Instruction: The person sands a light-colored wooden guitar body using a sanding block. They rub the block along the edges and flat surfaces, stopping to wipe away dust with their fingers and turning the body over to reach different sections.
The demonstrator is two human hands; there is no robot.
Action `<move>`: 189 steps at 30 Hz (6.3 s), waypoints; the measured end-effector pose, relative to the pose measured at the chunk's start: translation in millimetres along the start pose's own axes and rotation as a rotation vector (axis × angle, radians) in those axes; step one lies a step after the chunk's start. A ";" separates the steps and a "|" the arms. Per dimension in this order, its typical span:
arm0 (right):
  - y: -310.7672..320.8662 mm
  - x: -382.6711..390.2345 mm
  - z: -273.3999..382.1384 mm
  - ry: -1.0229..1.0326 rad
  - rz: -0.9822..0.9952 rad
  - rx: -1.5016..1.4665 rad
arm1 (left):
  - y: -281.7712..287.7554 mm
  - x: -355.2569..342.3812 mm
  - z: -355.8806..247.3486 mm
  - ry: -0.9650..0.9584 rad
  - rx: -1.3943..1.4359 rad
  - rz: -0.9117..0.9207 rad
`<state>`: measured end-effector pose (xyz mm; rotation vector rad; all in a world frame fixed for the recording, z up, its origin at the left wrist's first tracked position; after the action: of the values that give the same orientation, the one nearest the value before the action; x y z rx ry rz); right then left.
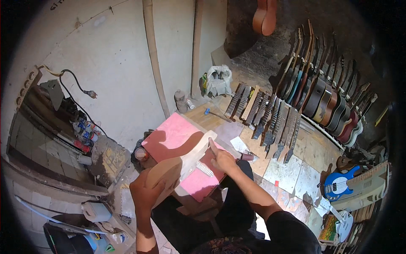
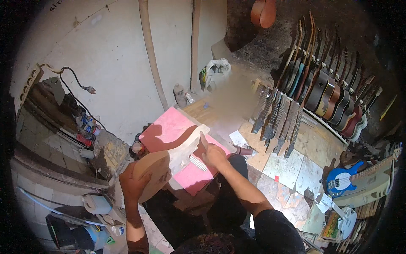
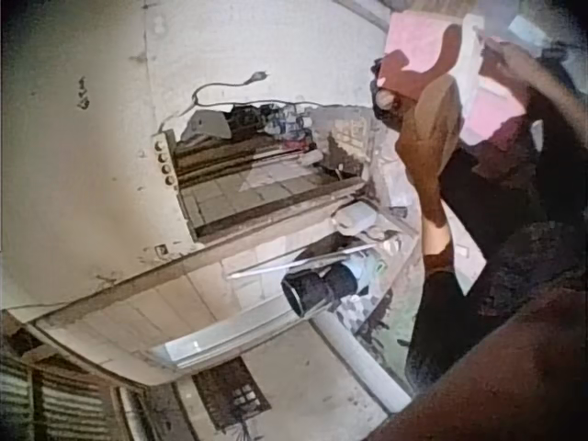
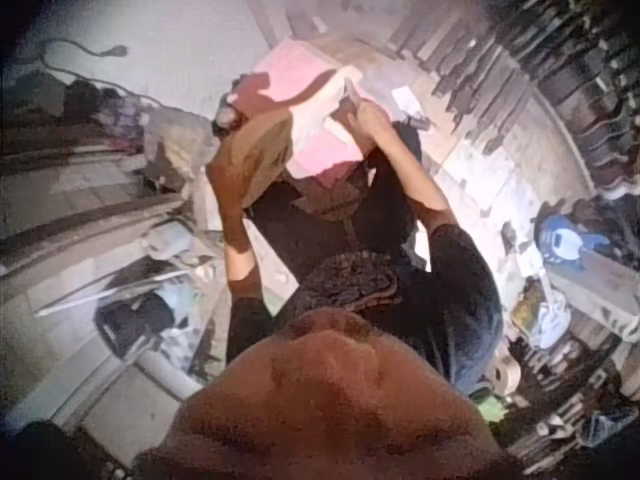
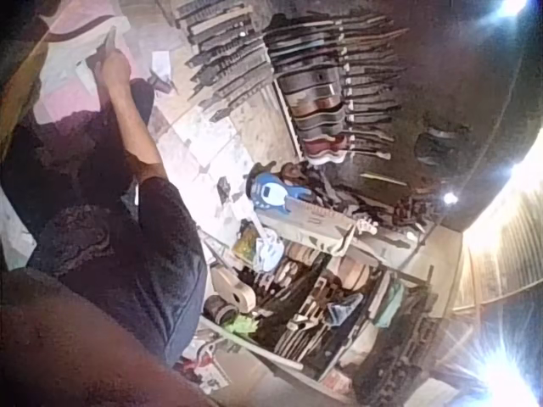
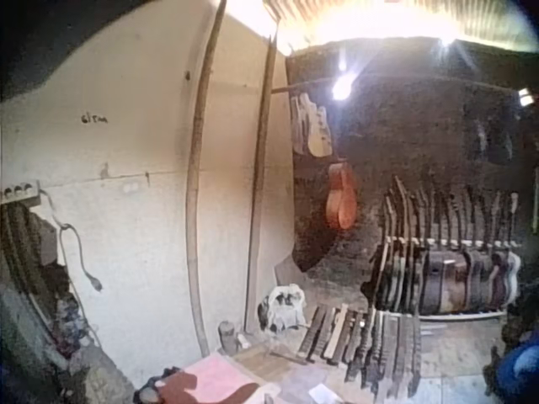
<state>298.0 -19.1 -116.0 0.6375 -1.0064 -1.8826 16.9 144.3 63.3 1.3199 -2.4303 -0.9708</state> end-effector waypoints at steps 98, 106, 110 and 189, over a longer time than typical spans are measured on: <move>13.5 24.2 -33.8 -0.064 0.063 -0.243 | -1.2 6.9 9.1 -0.029 0.079 0.131; 48.2 24.8 -66.3 -0.220 -0.273 -0.225 | 8.1 6.9 30.5 -0.027 0.121 0.161; 33.1 21.4 -54.0 0.066 -0.421 -0.204 | 5.2 5.9 27.5 -0.053 0.106 0.143; 45.8 47.1 103.2 0.412 0.345 -0.780 | -15.3 38.1 -8.1 -0.372 -0.057 0.195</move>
<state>219.3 -33.2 -23.4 0.3258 -0.0688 -1.5686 9.0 104.0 55.1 0.9266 -2.7094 -1.3165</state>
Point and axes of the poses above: each hand's wrist, its own x-axis away from the middle knuckle, its own y-axis out of the back of the hand, z = x × y, the point moved 6 cm from there along -x, towards the middle knuckle, and after that the axes turned 10 degrees about y, right-handed, at the moved point
